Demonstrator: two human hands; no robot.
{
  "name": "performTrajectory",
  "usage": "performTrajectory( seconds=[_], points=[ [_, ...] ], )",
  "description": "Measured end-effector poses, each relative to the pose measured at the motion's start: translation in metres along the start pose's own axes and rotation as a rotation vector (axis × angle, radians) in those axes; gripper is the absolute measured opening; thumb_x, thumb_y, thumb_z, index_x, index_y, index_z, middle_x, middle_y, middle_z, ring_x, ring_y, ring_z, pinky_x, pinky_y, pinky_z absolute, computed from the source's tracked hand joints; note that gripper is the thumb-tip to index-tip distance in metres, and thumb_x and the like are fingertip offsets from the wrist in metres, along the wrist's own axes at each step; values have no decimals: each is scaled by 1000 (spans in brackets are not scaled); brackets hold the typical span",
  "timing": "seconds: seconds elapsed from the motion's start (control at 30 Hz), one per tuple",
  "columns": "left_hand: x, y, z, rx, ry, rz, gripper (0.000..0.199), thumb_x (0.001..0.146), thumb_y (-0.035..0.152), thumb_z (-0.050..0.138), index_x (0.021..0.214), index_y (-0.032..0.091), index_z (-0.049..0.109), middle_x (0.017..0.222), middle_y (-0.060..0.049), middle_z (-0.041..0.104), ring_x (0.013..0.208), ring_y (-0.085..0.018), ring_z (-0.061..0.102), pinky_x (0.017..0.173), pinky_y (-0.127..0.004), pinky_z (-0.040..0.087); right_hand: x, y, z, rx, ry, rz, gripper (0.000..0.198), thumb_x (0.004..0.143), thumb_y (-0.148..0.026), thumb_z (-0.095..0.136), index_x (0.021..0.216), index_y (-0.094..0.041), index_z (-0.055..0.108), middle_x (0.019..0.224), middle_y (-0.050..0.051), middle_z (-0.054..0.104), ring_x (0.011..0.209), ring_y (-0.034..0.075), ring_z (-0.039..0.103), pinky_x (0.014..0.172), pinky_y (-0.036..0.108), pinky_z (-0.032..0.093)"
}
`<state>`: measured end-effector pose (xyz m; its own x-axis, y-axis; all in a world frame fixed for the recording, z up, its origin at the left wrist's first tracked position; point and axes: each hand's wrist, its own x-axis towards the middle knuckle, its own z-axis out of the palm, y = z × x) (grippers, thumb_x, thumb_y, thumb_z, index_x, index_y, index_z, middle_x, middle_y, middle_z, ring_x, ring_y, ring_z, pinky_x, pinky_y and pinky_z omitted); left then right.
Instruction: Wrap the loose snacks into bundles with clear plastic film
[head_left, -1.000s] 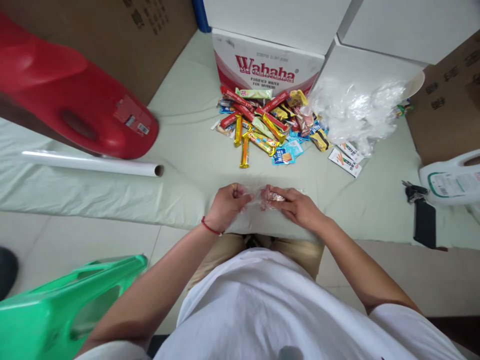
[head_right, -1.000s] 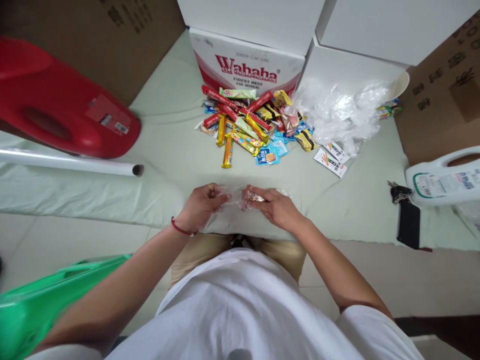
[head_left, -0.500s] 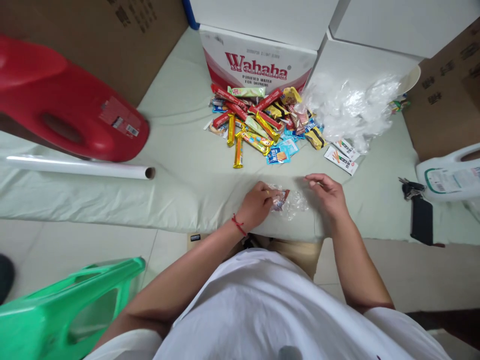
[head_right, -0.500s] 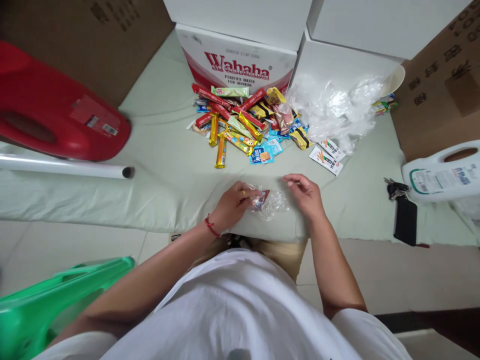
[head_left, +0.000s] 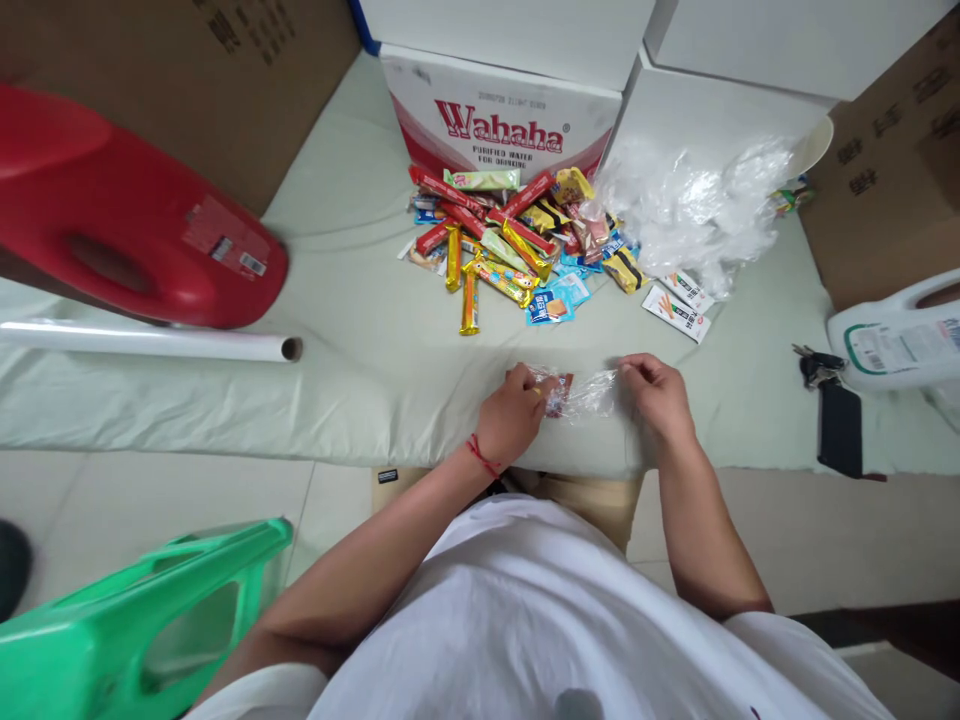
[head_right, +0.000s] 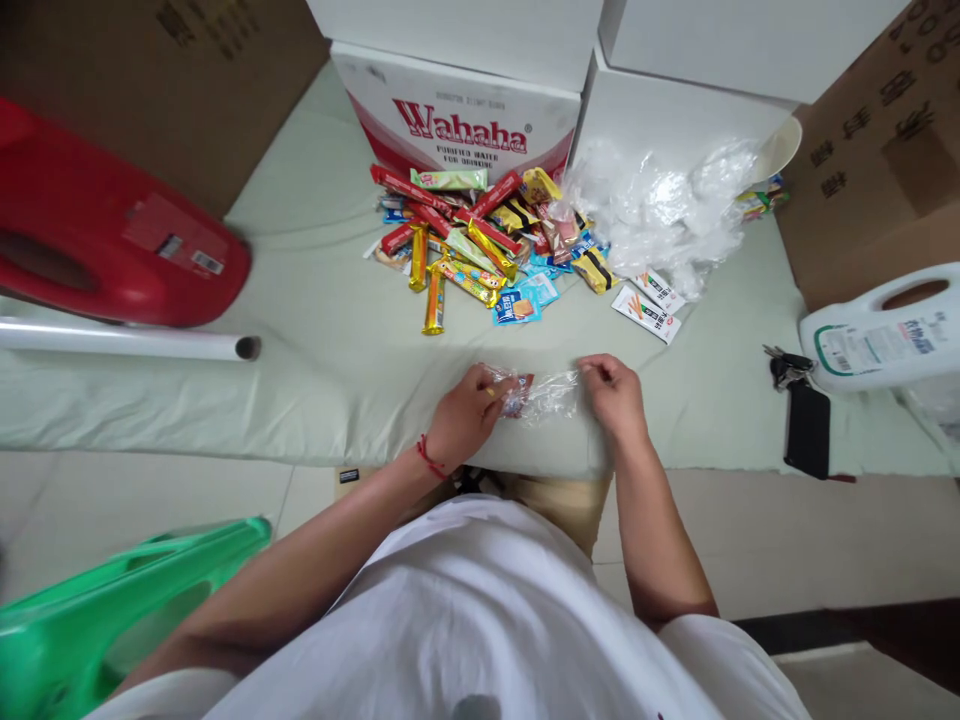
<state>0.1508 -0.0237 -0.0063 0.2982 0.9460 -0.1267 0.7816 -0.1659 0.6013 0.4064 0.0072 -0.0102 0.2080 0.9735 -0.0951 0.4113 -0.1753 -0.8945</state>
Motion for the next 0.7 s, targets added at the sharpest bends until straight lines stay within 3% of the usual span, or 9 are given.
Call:
performTrajectory(
  seconds=[0.1, 0.27, 0.4, 0.5, 0.6, 0.7],
  points=[
    [0, 3, 1, 20, 6, -11, 40, 108, 29, 42, 134, 27, 71, 118, -10, 59, 101, -23, 63, 85, -34, 53, -15, -2, -3, 21, 137, 78, 37, 88, -56, 65, 85, -20, 70, 64, -4, 52, 59, 13, 41, 56, 26, 34],
    [-1, 9, 1, 114, 1, -31, 39, 108, 32, 42, 140, 30, 66, 116, -10, 60, 93, -24, 61, 71, -32, 46, -47, -6, 17, -17, -130, 89, 46, 84, -63, 72, 71, -19, 64, 59, -5, 44, 57, 12, 38, 55, 26, 31],
    [-2, 10, 3, 129, -2, -20, 38, 110, 35, 41, 140, 31, 63, 117, -9, 61, 92, -23, 60, 67, -31, 39, -48, -1, 25, -33, -91, 77, 42, 84, -59, 70, 71, -20, 63, 60, -5, 44, 56, 12, 38, 56, 26, 33],
    [0, 10, 8, 86, 6, -62, 35, 110, 38, 42, 138, 33, 62, 116, -8, 61, 94, -23, 61, 66, -30, 37, -38, 7, 21, -193, 19, -31, 42, 88, -59, 64, 91, -18, 71, 82, 4, 62, 68, 16, 49, 71, 32, 45],
    [1, 9, 14, -2, 27, -155, 31, 110, 46, 44, 130, 31, 62, 110, -6, 62, 93, -21, 63, 68, -30, 39, -29, 13, 20, -384, 154, -119, 58, 91, -64, 56, 119, -15, 70, 107, 14, 67, 88, 24, 56, 92, 43, 48],
    [2, 8, 18, -72, 56, -198, 31, 109, 52, 47, 125, 30, 61, 105, -4, 62, 91, -20, 62, 71, -30, 40, -25, 15, 22, -491, 60, -164, 55, 88, -65, 60, 110, -17, 74, 104, 15, 67, 103, 30, 54, 104, 51, 43]
  ],
)
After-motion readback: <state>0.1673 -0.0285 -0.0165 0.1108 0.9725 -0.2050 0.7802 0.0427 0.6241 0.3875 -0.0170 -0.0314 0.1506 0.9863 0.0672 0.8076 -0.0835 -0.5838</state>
